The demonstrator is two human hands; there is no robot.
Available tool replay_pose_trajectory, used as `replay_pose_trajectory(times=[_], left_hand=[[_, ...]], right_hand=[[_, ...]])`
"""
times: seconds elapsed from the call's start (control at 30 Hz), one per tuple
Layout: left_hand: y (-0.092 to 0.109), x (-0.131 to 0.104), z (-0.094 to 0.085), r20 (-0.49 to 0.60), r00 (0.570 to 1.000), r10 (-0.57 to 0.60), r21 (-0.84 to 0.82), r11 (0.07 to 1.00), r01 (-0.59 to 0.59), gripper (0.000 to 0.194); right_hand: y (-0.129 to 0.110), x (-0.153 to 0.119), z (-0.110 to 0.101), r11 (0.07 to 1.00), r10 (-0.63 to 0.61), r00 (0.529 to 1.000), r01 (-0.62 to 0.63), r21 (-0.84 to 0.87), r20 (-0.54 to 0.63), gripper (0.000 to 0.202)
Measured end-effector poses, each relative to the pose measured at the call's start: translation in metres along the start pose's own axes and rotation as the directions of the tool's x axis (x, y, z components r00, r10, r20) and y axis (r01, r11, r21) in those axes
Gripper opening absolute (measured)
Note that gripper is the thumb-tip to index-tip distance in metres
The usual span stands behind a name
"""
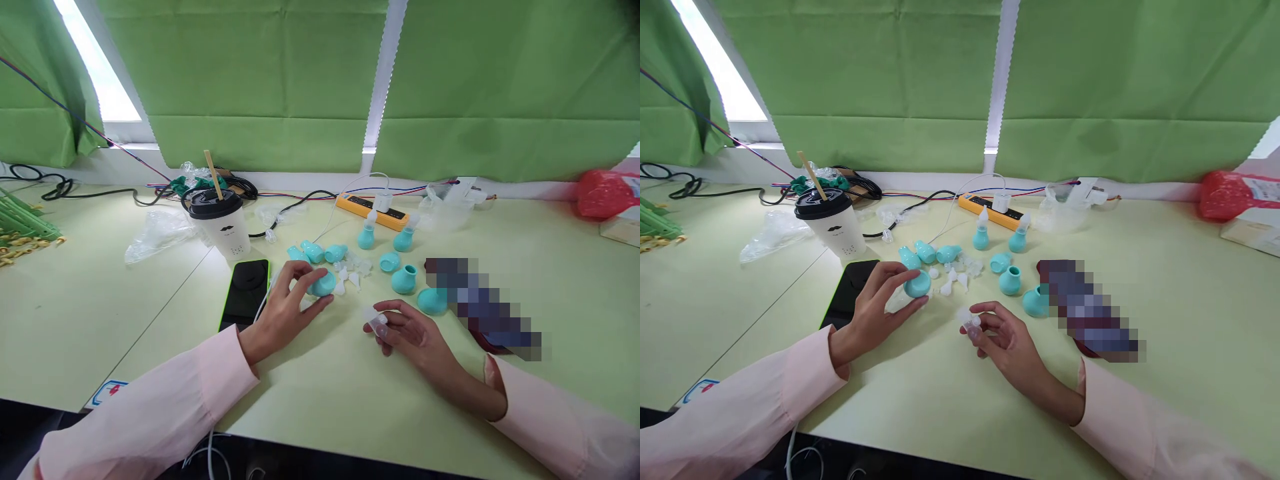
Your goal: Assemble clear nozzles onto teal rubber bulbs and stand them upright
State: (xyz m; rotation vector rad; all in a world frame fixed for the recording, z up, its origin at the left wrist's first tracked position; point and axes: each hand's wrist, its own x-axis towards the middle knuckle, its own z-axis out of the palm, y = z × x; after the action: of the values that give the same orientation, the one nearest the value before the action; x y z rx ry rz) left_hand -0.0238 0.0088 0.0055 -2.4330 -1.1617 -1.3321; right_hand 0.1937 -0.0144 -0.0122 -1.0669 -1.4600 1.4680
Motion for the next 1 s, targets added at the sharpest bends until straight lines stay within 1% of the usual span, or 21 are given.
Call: replay_pose_trajectory(times=[0.03,0.07,0.13,0.2,0.27,0.3,0.37,0.43,0.5,0.53,0.57,0.63,0.7,0.77,0.87,1.0], left_hand=[[0.005,0.000,-0.001,-0.010,1.000,-0.015,-0.074,0.997,0.014,0.033],[0.010,0.000,-0.002,0.003,0.999,-0.041,-0.155,0.987,0.041,0.033],[0.018,-0.001,-0.003,0.074,0.989,-0.132,-0.329,0.932,0.149,0.032],[0.024,-0.002,-0.003,0.162,0.954,-0.253,-0.487,0.820,0.300,0.030],[0.026,-0.001,-0.004,0.240,0.902,-0.358,-0.608,0.669,0.428,0.032],[0.027,0.000,-0.004,0.273,0.881,-0.386,-0.657,0.594,0.464,0.035],[0.027,0.002,-0.006,0.340,0.850,-0.402,-0.720,0.469,0.511,0.039],[0.026,0.004,-0.008,0.431,0.813,-0.391,-0.725,0.387,0.570,0.035],[0.026,0.004,-0.009,0.516,0.766,-0.383,-0.693,0.339,0.636,0.030],[0.025,0.004,-0.008,0.543,0.749,-0.379,-0.681,0.323,0.657,0.028],[0.025,0.003,-0.008,0.554,0.743,-0.374,-0.680,0.312,0.664,0.028],[0.025,0.002,-0.006,0.556,0.750,-0.357,-0.694,0.298,0.656,0.028],[0.025,0.001,-0.004,0.562,0.754,-0.339,-0.703,0.284,0.652,0.028],[0.025,0.001,-0.004,0.579,0.744,-0.335,-0.700,0.265,0.663,0.028],[0.024,0.002,-0.006,0.616,0.716,-0.328,-0.678,0.242,0.694,0.029],[0.024,0.006,-0.010,0.677,0.647,-0.352,-0.618,0.206,0.759,0.034]], right_hand=[[0.001,0.000,0.000,1.000,-0.004,1.000,0.004,-0.001,-0.002,0.028],[0.001,0.000,0.000,1.000,-0.007,1.000,0.007,-0.008,-0.004,0.027],[0.001,0.000,0.001,1.000,-0.011,1.000,0.011,-0.029,-0.005,0.025],[0.000,0.000,0.001,0.998,-0.015,1.000,0.014,-0.055,-0.003,0.024],[-0.001,-0.001,0.001,0.996,-0.033,0.999,0.032,-0.080,-0.002,0.022],[-0.001,-0.001,0.002,0.994,-0.048,0.999,0.048,-0.095,-0.003,0.021],[-0.002,-0.002,0.002,0.988,-0.090,0.996,0.088,-0.129,-0.007,0.017],[-0.003,-0.004,0.002,0.976,-0.138,0.990,0.133,-0.171,-0.018,0.013],[-0.002,-0.005,0.002,0.957,-0.197,0.980,0.186,-0.221,-0.033,0.012],[-0.001,-0.005,0.002,0.946,-0.228,0.973,0.212,-0.246,-0.038,0.012],[0.000,-0.006,0.001,0.933,-0.258,0.965,0.238,-0.270,-0.042,0.012],[0.001,-0.007,0.001,0.910,-0.307,0.951,0.278,-0.308,-0.049,0.013],[0.002,-0.008,0.001,0.896,-0.333,0.941,0.296,-0.330,-0.059,0.013],[0.002,-0.009,0.001,0.888,-0.349,0.935,0.306,-0.343,-0.069,0.013],[0.004,-0.008,0.000,0.878,-0.363,0.928,0.310,-0.364,-0.085,0.014],[0.005,-0.007,-0.002,0.843,-0.414,0.906,0.342,-0.415,-0.093,0.012]])
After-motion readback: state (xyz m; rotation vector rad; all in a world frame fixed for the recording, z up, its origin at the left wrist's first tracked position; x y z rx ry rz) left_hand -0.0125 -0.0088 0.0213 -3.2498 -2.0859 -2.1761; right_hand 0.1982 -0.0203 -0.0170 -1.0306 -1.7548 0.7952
